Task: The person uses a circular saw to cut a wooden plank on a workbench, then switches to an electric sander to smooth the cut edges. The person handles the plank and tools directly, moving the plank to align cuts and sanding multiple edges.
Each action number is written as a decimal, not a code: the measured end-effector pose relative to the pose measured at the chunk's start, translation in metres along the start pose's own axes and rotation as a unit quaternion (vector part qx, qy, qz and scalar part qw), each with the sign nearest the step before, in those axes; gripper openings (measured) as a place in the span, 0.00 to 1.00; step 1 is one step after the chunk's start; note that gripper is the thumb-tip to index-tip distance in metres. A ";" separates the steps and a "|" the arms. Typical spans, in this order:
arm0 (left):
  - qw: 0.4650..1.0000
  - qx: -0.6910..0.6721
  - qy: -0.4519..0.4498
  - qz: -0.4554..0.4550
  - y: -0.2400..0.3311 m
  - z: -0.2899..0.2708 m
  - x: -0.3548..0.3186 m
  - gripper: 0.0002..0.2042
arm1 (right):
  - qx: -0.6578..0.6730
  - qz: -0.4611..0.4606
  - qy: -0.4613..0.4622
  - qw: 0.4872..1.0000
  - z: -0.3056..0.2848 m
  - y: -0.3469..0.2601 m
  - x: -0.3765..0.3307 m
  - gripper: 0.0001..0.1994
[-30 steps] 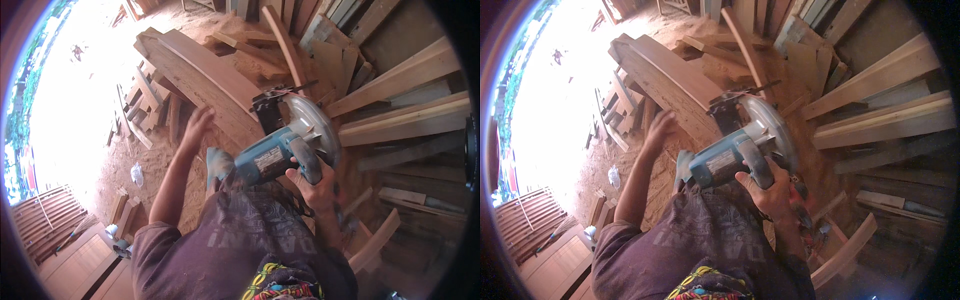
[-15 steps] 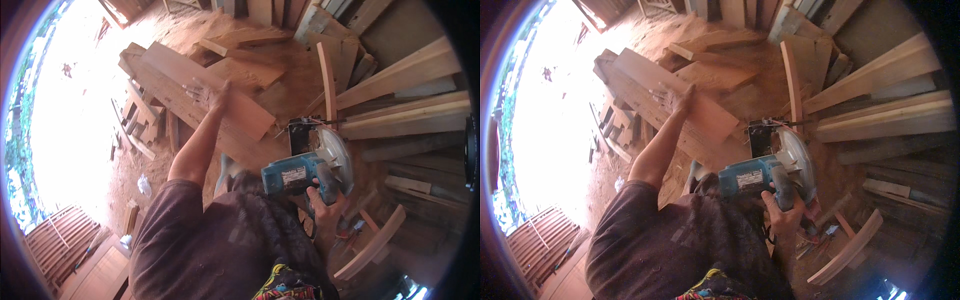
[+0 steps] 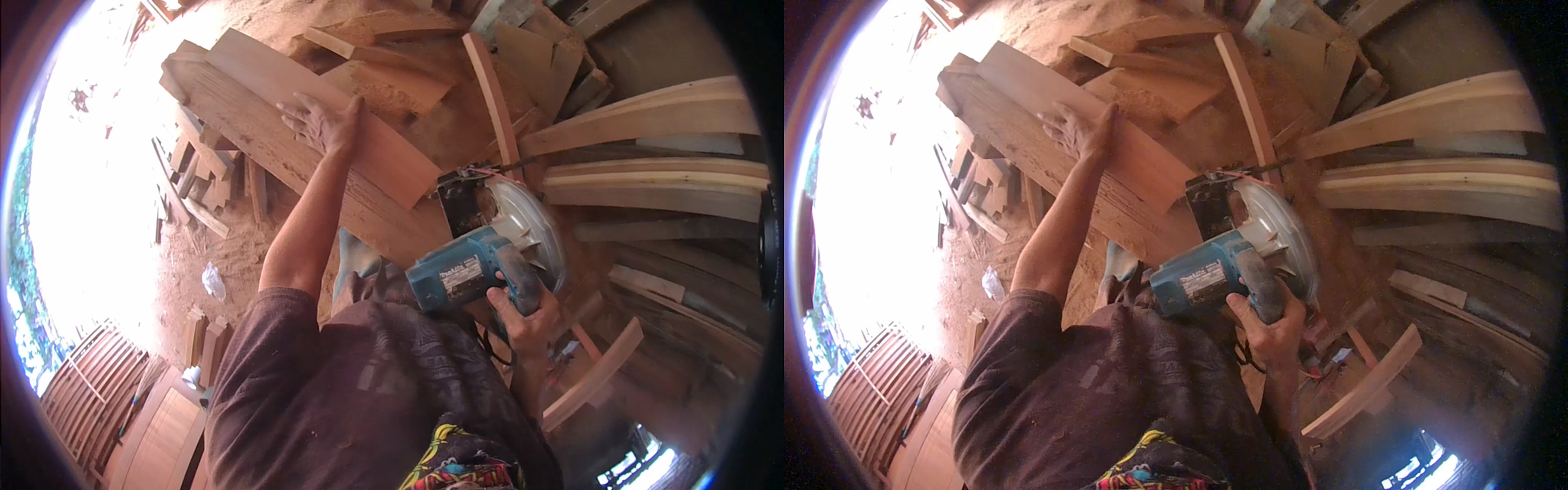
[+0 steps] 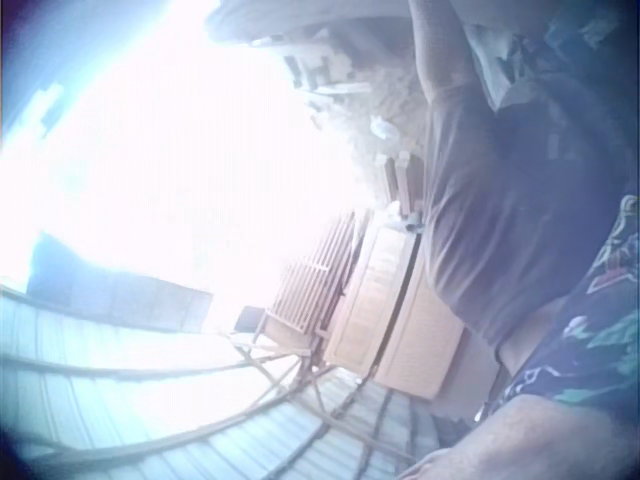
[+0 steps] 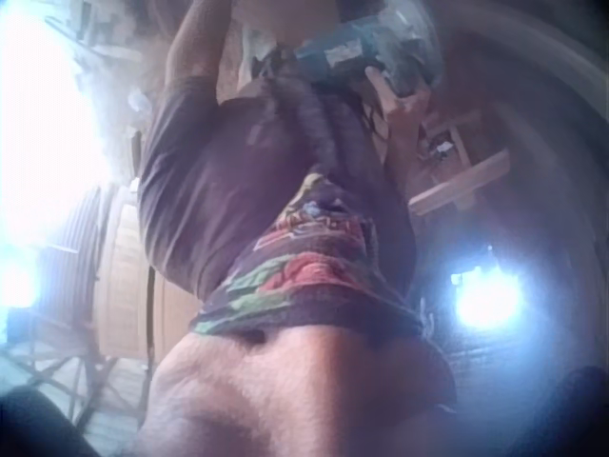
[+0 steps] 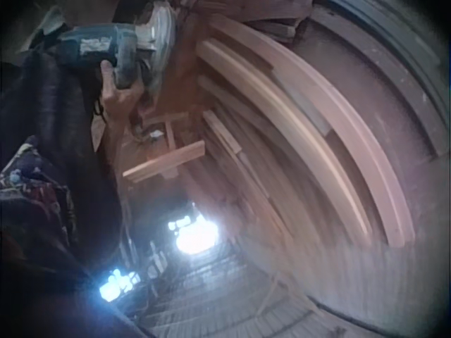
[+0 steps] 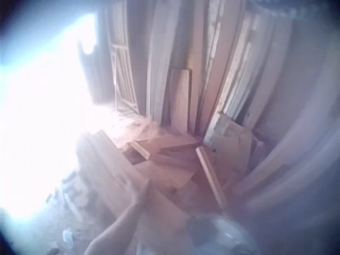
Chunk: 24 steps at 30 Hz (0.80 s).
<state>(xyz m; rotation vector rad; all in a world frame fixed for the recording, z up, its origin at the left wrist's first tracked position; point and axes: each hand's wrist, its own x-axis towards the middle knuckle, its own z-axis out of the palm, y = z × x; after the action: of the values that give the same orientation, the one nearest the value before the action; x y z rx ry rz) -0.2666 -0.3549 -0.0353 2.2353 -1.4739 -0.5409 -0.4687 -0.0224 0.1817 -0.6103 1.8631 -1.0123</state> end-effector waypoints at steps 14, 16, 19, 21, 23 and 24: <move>1.000 -0.008 0.026 0.001 0.010 0.006 0.005 0.63 | -0.160 -0.094 -0.158 0.970 -0.009 0.000 0.026 0.14; 0.999 -0.029 0.030 -0.004 0.006 0.011 0.006 0.60 | -0.167 -0.126 -0.168 0.963 0.000 0.004 0.031 0.15; 0.997 -0.064 0.041 -0.020 0.006 0.008 0.004 0.55 | -0.173 -0.153 -0.196 0.953 0.009 0.008 0.037 0.16; 0.996 -0.076 0.035 -0.027 0.009 0.003 -0.001 0.53 | -0.168 -0.161 -0.213 0.949 0.014 0.008 0.040 0.16; 0.995 -0.087 0.031 -0.030 0.014 -0.001 -0.003 0.51 | -0.153 -0.168 -0.227 0.947 0.019 0.009 0.044 0.15; 0.995 -0.092 0.029 -0.029 0.015 -0.003 -0.005 0.51 | -0.152 -0.171 -0.234 0.945 0.020 0.011 0.045 0.15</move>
<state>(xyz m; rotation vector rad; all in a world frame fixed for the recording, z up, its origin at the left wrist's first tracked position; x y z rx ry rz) -0.2788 -0.3555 -0.0244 2.1365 -1.2809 -0.5999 -0.4722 -0.0576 0.1454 -1.2770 1.5194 -0.7064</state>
